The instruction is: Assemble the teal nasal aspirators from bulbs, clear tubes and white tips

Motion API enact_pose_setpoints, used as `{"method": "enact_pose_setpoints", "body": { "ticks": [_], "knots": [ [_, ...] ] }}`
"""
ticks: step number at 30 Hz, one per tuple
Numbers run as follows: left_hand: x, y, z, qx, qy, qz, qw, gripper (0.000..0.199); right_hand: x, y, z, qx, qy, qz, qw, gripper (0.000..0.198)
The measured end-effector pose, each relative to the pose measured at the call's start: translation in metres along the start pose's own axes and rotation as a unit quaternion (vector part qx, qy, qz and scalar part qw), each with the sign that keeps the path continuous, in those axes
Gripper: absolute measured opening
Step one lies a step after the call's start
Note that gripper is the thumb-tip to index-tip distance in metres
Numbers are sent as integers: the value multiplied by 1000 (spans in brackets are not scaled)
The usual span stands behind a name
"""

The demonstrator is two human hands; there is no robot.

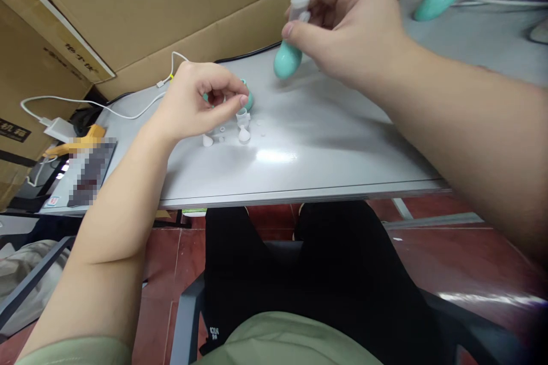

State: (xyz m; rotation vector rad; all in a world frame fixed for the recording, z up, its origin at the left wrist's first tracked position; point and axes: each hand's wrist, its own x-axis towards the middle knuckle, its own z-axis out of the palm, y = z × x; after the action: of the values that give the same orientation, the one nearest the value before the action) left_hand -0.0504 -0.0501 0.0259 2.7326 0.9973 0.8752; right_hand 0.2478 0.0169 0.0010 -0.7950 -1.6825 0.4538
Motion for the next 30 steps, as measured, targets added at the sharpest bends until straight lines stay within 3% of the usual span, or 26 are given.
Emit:
{"method": "enact_pose_setpoints", "body": {
  "ticks": [3, 7, 11, 14, 19, 26, 30],
  "knots": [
    [-1, -1, 3, 22, 43, -13, 999, 37, -1, -7, -1, 72, -13, -13, 997, 24],
    [3, 1, 2, 6, 110, 23, 994, 36, -6, -12, 7, 170, -59, -30, 983, 67],
    [8, 6, 0, 44, 94, -26, 994, 39, -14, -15, 17, 207, -105, -30, 972, 86],
    [8, 8, 4, 46, 73, -38, 996, 40, -20, -20, 22, 229, -125, -24, 965, 79],
    [5, 8, 11, 12, 24, -38, 999, 29, -27, -32, 24, 227, -150, 20, 962, 41],
    [6, 3, 12, 32, 35, -34, 998, 31, -24, -27, 17, 195, -151, 28, 969, 31],
    [7, -11, 19, 36, 63, -4, 997, 36, -23, -21, 18, 224, -151, -2, 963, 37]
  ]
}}
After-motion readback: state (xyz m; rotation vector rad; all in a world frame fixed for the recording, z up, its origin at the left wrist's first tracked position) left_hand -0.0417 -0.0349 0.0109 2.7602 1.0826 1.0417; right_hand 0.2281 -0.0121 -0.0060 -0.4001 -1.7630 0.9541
